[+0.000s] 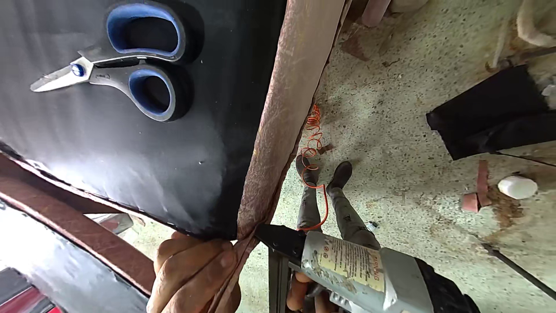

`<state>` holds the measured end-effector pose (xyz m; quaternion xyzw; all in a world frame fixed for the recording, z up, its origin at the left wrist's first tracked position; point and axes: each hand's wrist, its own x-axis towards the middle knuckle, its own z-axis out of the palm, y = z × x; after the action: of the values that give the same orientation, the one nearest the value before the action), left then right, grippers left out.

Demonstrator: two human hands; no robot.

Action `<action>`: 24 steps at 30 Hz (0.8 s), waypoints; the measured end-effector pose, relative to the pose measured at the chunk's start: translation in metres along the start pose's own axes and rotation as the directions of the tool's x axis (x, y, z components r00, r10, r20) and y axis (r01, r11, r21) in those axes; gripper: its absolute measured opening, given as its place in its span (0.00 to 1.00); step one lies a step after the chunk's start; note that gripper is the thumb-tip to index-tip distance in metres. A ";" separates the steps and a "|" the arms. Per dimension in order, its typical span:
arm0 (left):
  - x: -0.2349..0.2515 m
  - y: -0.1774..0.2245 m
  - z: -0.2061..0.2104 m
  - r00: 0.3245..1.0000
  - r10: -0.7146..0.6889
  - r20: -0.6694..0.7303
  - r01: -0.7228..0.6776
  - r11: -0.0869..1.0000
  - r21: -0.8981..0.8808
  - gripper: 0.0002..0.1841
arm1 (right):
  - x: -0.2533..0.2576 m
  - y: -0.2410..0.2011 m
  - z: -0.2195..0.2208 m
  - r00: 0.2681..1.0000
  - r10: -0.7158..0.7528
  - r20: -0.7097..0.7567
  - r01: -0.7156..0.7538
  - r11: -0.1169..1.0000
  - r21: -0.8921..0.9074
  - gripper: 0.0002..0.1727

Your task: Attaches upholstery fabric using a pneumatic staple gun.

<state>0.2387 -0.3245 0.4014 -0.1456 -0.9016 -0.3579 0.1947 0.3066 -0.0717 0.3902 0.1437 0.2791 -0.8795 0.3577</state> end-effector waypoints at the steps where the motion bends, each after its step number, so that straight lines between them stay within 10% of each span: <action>1: -0.001 0.000 0.001 1.000 -0.002 -0.011 0.002 1.000 -0.005 0.08 | 0.000 0.002 -0.002 1.000 0.001 -0.007 -0.001 1.000 -0.002 0.21; 13: -0.007 0.021 0.016 0.964 -0.237 -0.120 0.223 0.967 -0.119 0.09 | -0.010 -0.014 0.008 0.986 -0.131 -0.102 0.113 0.979 -0.169 0.20; 20: 0.008 0.052 0.025 0.851 -0.506 -0.141 0.429 0.824 -0.371 0.10 | -0.050 -0.022 -0.027 0.685 -0.476 -0.552 -0.021 0.745 -0.667 0.24; 24: 0.015 0.056 0.021 0.842 -0.523 -0.135 0.483 0.840 -0.247 0.09 | -0.040 -0.125 0.011 0.771 -0.605 -0.198 0.187 0.512 -0.838 0.35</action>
<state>0.2425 -0.2684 0.4273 0.1141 -0.8428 -0.4993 0.1658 0.2455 0.0169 0.4651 0.1113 0.7345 -0.6640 0.0852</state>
